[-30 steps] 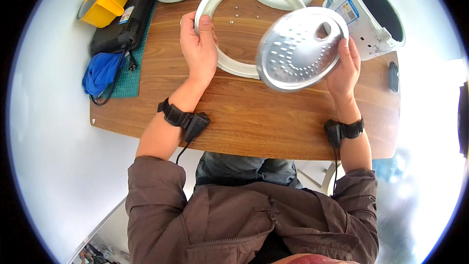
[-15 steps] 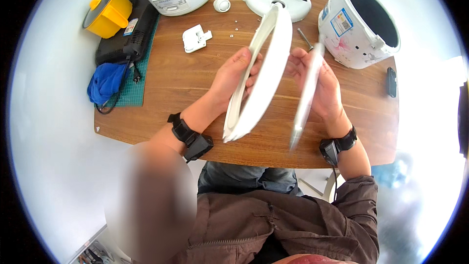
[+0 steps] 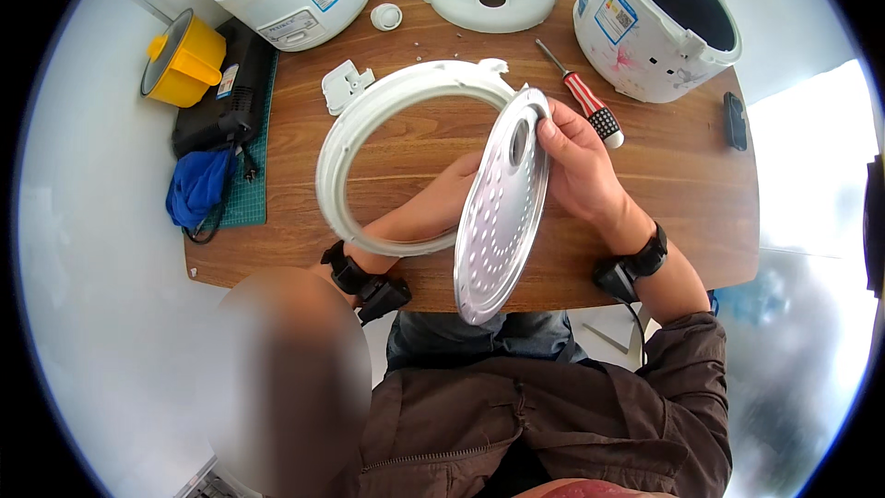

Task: The person uses a screwdriver to tighten screws on the internal components of a rice cooker base. They then place the cooker's lid and a perforated metal tray into the main body.

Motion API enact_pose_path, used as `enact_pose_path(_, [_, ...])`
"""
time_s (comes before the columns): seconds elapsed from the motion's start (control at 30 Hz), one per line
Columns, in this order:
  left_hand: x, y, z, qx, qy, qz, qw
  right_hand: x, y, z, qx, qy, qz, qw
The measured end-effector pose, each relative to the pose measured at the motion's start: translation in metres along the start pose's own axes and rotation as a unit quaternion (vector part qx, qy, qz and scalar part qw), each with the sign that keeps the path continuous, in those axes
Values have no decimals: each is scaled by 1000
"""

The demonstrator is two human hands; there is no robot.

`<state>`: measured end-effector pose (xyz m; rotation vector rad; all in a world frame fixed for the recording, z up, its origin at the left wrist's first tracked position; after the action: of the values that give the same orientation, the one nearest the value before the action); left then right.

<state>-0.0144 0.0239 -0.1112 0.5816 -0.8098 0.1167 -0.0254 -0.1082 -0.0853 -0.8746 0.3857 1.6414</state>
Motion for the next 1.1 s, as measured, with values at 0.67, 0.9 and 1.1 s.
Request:
enact_pose_path(0.67, [66,18,-62,187,-108,407,888,-51,2,-58,241,209,-77,945])
enact_pose_path(0.9, [66,19,-63,140,-142,447,872,-52,7,-56,259,304,-98,911])
enact_pose_path(1.1, [66,18,-42,113,-122,419,892,-56,11,-39,286,346,-137,883])
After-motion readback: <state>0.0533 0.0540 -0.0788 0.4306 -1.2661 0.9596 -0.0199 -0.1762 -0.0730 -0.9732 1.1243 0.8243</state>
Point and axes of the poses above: each hand's wrist, its own y-axis away from the middle knuckle, its own z-axis out of the palm, x = y × z, the point moved 9 cm from there along -y, towards the middle knuckle, and after that the axes turned 10 degrees about -x, right-handed, at the moved point
